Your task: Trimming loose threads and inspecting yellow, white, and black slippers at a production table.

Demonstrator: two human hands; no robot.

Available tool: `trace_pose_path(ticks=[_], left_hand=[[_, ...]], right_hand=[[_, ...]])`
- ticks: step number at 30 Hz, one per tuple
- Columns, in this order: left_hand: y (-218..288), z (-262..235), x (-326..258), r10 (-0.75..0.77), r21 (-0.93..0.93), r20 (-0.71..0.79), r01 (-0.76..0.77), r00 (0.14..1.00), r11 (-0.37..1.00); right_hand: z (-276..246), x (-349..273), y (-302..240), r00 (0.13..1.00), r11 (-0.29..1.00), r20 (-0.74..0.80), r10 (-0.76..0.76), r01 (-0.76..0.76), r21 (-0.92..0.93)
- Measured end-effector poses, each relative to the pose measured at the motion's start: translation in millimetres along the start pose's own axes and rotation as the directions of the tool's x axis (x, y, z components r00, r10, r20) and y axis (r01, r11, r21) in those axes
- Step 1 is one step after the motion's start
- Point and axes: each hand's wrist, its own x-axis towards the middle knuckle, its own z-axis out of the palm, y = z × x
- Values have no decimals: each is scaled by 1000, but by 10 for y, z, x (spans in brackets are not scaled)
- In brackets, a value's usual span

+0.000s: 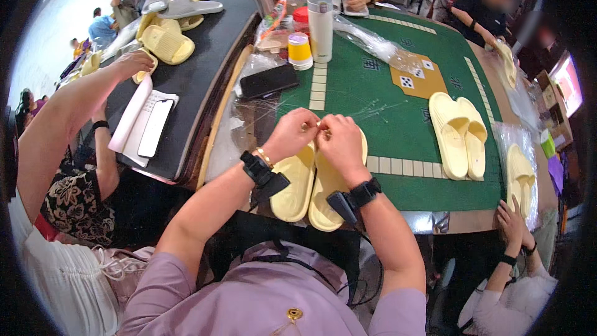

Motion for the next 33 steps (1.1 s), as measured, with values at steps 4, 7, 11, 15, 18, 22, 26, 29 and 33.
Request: trace_pose_path(ticks=[4,7,11,15,18,22,26,29,33], left_hand=[[9,34,5,43,-19,-35,-44,998,999],[66,29,8,62,-31,-47,-64,997,997],[16,-41,-35,42,-39,-149,-48,988,998],[86,-81,-38,-254,-250,-155,210,955,945],[38,-130,-39,-292,-222,-189,249,937,943],[-229,-209,-71,-383,-336,-283,283,879,898],[-346,-252,-161,-451,-420,-259,321,854,849],[-322,-220,-257,-474,-456,-235,334,849,825],[-333,-189,-357,-474,-507,-203,322,857,799]], right_hand=[[-14,-3,-57,1000,999,2,28,-28,-37],[-33,-13,-79,999,997,6,42,-41,-68],[-30,-61,20,988,987,-63,142,-147,-68],[-74,-47,43,965,969,-100,243,-238,59],[-222,-34,63,933,932,-178,314,-267,245],[-424,-184,-62,916,874,-160,368,-282,395],[-568,-490,-455,941,882,4,339,-319,346],[-478,-747,-582,957,942,139,255,-278,187],[-406,-753,-679,839,939,421,344,-302,-167]])
